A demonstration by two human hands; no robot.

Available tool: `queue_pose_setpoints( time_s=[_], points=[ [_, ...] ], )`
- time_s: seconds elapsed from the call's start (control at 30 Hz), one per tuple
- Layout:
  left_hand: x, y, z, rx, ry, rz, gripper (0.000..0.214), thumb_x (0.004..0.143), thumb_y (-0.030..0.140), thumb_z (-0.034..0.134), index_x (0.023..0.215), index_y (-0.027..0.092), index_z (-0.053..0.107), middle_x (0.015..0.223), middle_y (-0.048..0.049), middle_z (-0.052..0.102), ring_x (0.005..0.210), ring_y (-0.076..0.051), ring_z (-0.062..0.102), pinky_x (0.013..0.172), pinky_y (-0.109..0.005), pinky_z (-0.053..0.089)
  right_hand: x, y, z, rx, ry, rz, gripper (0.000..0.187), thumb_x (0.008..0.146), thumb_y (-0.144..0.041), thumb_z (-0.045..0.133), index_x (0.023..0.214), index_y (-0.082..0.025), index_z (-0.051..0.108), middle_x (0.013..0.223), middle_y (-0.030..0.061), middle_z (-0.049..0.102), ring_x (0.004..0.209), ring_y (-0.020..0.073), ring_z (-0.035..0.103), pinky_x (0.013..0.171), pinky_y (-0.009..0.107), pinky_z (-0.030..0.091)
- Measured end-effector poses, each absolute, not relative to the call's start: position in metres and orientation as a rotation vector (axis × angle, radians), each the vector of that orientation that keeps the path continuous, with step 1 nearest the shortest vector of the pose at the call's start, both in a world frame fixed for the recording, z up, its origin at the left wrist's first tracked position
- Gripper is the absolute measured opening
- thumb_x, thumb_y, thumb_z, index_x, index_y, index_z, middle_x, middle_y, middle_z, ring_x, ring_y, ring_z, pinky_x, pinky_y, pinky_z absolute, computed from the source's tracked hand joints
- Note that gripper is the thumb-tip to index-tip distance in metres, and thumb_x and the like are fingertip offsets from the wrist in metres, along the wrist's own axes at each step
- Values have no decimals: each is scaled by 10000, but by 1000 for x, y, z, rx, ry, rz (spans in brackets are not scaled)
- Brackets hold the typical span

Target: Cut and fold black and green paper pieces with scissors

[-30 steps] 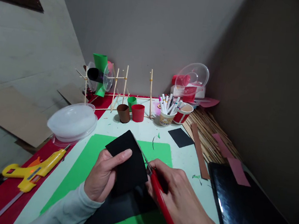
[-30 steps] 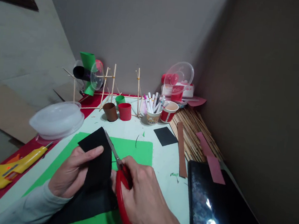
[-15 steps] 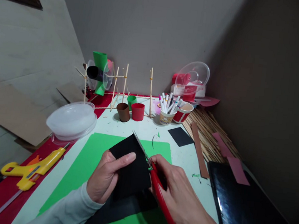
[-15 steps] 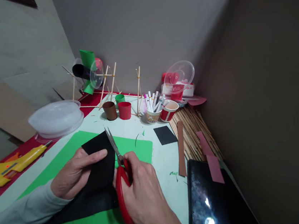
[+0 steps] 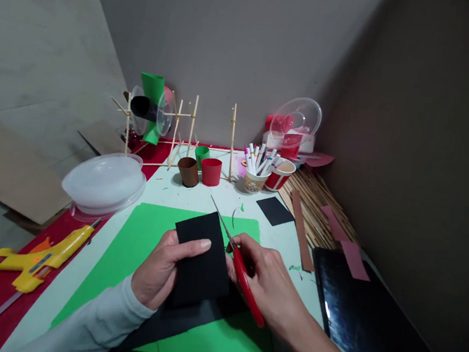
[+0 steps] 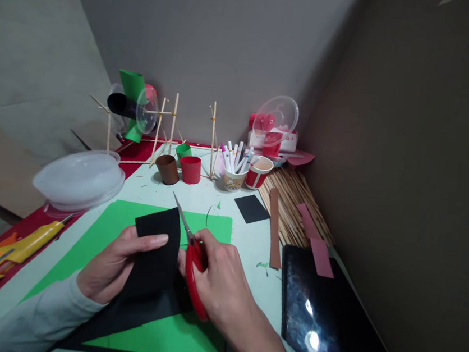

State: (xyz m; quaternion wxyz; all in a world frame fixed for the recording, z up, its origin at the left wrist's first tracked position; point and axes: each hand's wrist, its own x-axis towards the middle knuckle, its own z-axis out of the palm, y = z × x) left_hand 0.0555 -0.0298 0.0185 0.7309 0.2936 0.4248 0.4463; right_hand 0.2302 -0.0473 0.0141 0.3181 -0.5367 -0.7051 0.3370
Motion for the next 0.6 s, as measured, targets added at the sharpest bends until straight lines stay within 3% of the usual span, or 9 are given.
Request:
queue_pose_setpoints(
  time_s=[0.17,0.3,0.4,0.6],
  points=[
    [52,-25,24,565,1051,1023,247,524,161,869,745,115,766,647,-54,750,534,-179,674,528,-275,586,244,-35,12,-1532,-1796,665,267,910,-468,574,936,-203,595,632,-25,610,568,159,555,557,240,379],
    [44,-15,29,532,1120,1157,285,512,83,844,779,132,757,729,-49,774,627,-195,703,609,-291,608,262,-25,16,-1792,-1969,359,204,946,-352,522,1057,-194,587,762,10,695,670,177,640,604,244,399],
    [36,-6,29,574,1091,1263,291,503,26,836,746,144,727,787,-41,783,742,-198,721,716,-273,603,271,-23,18,-1983,-2139,178,161,946,-277,525,1062,-193,599,814,42,717,719,204,663,555,258,335],
    [26,6,20,771,1048,1191,428,569,154,880,968,137,726,913,-63,785,830,-205,719,776,-287,577,275,-25,15,-2177,-2194,-37,104,932,-196,546,981,-154,627,876,135,706,731,256,651,515,292,238]
  ],
)
